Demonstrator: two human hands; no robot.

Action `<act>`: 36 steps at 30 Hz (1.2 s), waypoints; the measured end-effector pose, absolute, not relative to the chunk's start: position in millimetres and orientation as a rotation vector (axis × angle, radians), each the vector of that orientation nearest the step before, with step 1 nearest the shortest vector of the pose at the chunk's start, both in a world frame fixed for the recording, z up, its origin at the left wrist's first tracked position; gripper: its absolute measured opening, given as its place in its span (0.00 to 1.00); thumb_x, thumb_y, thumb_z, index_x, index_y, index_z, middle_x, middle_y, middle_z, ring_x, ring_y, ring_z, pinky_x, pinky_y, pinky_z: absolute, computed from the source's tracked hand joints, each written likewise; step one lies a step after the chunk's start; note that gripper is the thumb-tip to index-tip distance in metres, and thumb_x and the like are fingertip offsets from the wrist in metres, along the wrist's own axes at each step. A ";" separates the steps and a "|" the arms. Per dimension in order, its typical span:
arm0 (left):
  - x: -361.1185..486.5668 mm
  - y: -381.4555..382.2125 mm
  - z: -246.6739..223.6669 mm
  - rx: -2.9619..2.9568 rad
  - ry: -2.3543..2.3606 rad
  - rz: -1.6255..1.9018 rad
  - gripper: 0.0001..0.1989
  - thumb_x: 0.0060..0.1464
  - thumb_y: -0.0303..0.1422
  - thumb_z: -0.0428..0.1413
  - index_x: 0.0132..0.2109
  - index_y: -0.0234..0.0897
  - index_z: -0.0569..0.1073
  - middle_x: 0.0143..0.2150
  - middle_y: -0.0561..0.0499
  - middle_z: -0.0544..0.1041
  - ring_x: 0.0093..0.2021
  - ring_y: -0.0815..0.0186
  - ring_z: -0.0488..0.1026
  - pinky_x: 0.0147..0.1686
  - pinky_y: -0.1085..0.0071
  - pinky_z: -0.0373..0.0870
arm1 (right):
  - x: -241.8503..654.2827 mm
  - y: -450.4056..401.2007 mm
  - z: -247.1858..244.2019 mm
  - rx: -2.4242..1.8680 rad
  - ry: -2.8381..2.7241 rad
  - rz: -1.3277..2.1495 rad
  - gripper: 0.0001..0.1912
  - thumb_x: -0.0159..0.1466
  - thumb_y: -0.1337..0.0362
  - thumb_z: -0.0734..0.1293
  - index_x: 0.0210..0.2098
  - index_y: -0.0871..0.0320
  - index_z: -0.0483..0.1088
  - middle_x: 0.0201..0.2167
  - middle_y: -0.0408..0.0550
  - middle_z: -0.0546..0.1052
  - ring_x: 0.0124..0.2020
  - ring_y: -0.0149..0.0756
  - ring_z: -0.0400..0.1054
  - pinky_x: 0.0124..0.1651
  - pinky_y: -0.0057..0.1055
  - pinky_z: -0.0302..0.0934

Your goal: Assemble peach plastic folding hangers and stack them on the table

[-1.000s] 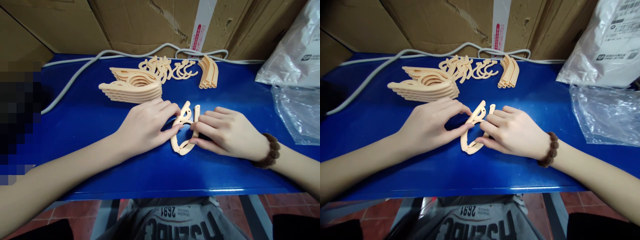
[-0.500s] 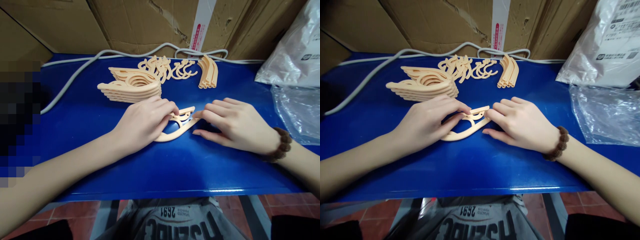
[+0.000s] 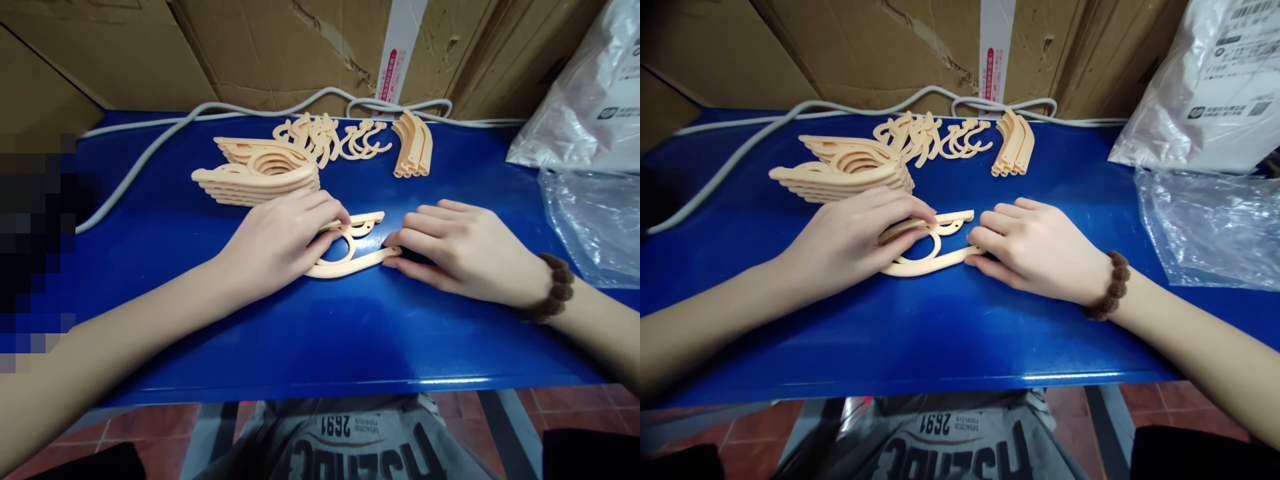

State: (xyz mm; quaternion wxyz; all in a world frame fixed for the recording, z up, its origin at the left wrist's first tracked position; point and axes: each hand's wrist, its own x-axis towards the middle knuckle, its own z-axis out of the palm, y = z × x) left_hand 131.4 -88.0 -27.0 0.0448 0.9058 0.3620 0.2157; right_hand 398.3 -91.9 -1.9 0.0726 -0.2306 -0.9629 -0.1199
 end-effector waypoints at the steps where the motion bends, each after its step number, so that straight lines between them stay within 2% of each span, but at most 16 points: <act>1: 131.4 -87.7 -27.5 2.775 1.114 0.669 0.10 0.70 0.32 0.49 0.48 0.38 0.75 0.47 0.49 0.80 0.46 0.59 0.77 0.41 0.64 0.70 | 397.7 -92.4 -1.5 -0.662 -2.901 -0.348 0.18 0.76 0.57 0.57 0.37 0.58 0.73 0.30 0.46 0.75 0.31 0.36 0.64 0.37 0.33 0.53; 8: 133.9 -90.0 -27.5 2.846 1.178 0.682 0.09 0.69 0.31 0.51 0.47 0.35 0.76 0.47 0.48 0.80 0.46 0.57 0.78 0.42 0.63 0.71 | 395.6 -95.2 1.1 -0.531 -2.874 -0.262 0.18 0.75 0.57 0.58 0.37 0.59 0.74 0.29 0.45 0.74 0.29 0.33 0.63 0.34 0.32 0.53; 15: 137.6 -92.8 -25.4 2.889 1.176 0.725 0.08 0.68 0.30 0.52 0.47 0.35 0.75 0.47 0.46 0.80 0.46 0.58 0.76 0.44 0.63 0.71 | 395.8 -85.6 9.0 -0.766 -2.771 -0.243 0.13 0.74 0.59 0.61 0.42 0.60 0.75 0.32 0.47 0.78 0.29 0.34 0.65 0.37 0.32 0.55; 21: 143.9 -98.7 -24.8 2.904 0.926 0.772 0.11 0.69 0.29 0.50 0.47 0.32 0.76 0.48 0.43 0.80 0.49 0.57 0.75 0.48 0.62 0.72 | 374.6 -41.0 24.1 -0.942 -2.784 -0.202 0.15 0.73 0.58 0.59 0.45 0.60 0.75 0.39 0.52 0.80 0.40 0.40 0.72 0.41 0.34 0.57; 26: 145.5 -101.3 -27.0 2.938 0.752 0.810 0.09 0.68 0.27 0.51 0.45 0.33 0.77 0.52 0.45 0.80 0.52 0.56 0.74 0.51 0.62 0.71 | 333.0 18.3 33.8 -1.039 -2.810 -0.471 0.16 0.73 0.58 0.59 0.49 0.59 0.75 0.43 0.53 0.79 0.42 0.41 0.71 0.38 0.35 0.55; 30: 144.6 -101.3 -27.4 2.974 0.702 0.829 0.07 0.67 0.27 0.53 0.45 0.32 0.76 0.52 0.45 0.80 0.52 0.56 0.74 0.50 0.62 0.71 | 288.8 60.2 32.6 -0.880 -2.856 -0.692 0.20 0.76 0.61 0.54 0.54 0.58 0.74 0.51 0.49 0.76 0.50 0.36 0.69 0.45 0.34 0.57; 33: 144.4 -101.4 -26.5 2.987 0.693 0.837 0.06 0.66 0.27 0.54 0.44 0.33 0.76 0.51 0.45 0.80 0.51 0.57 0.74 0.49 0.63 0.71 | 254.8 83.6 30.5 -0.934 -2.967 -0.733 0.21 0.76 0.64 0.54 0.55 0.58 0.76 0.52 0.50 0.77 0.51 0.36 0.70 0.47 0.36 0.60; 36: 144.9 -101.6 -25.7 2.994 0.677 0.852 0.06 0.66 0.26 0.54 0.44 0.32 0.77 0.51 0.45 0.81 0.52 0.57 0.75 0.50 0.64 0.71 | 229.2 99.6 28.7 -0.893 -3.047 -0.787 0.26 0.76 0.65 0.49 0.55 0.67 0.75 0.54 0.49 0.75 0.54 0.40 0.68 0.48 0.37 0.58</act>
